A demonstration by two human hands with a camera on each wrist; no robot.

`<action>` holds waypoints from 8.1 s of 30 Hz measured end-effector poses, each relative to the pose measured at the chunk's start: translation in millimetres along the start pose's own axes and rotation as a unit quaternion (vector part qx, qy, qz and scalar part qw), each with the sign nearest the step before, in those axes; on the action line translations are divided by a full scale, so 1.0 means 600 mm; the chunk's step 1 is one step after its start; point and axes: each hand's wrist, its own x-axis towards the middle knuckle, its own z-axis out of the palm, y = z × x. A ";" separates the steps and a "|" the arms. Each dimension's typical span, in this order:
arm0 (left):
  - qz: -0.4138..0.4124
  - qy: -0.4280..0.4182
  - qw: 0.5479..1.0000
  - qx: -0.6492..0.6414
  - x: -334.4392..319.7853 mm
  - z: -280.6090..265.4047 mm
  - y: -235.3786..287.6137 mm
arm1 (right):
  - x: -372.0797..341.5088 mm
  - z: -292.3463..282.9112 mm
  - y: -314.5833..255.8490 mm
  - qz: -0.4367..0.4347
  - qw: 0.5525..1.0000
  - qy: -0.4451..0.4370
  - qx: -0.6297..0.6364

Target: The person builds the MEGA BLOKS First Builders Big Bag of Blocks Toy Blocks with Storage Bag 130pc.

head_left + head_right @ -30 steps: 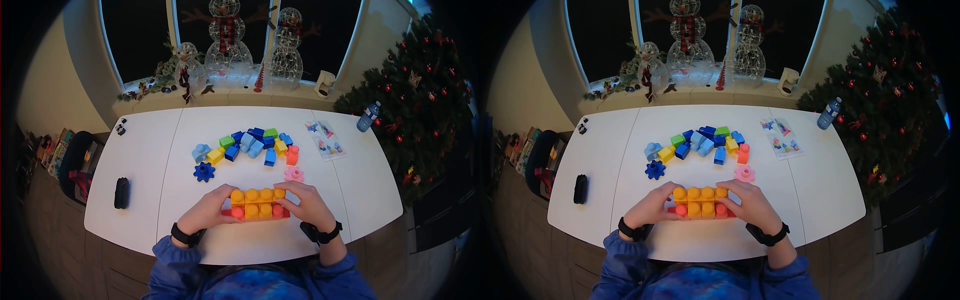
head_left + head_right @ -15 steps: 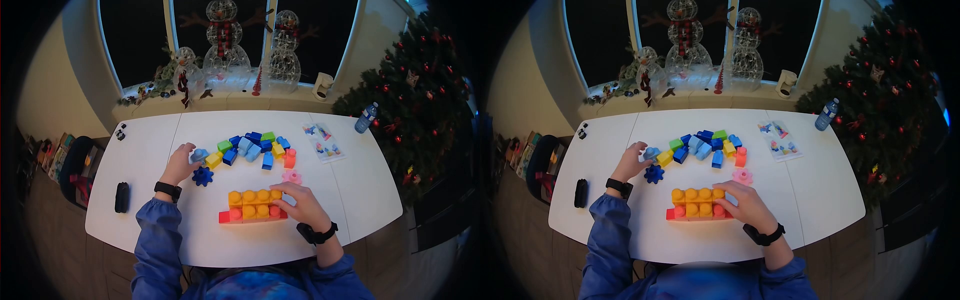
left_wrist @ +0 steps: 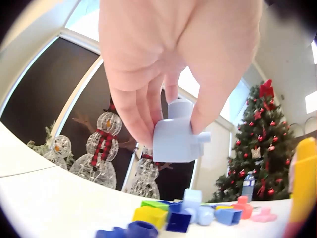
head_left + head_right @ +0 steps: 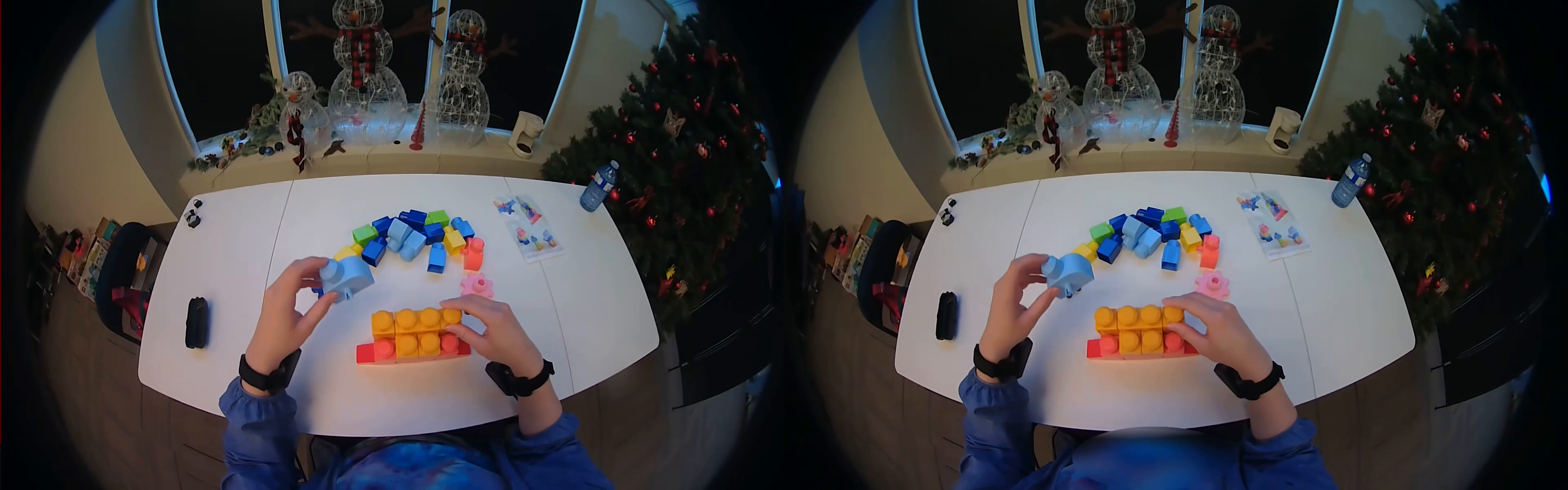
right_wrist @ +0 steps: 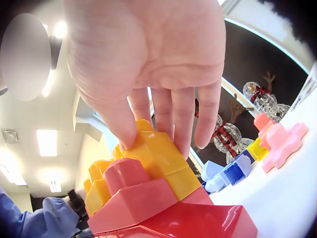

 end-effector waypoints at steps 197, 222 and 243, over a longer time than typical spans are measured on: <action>-0.069 -0.124 0.984 -0.104 -0.044 0.096 0.033 | 0.132 -0.040 -0.031 -0.004 0.989 -0.111 0.094; -0.090 -0.139 0.974 -0.155 0.006 0.050 -0.004 | 0.076 -0.034 -0.058 0.009 0.983 -0.158 0.091; -0.116 -0.085 0.989 0.041 0.103 0.091 -0.047 | 0.079 -0.033 0.001 0.046 0.996 -0.009 0.070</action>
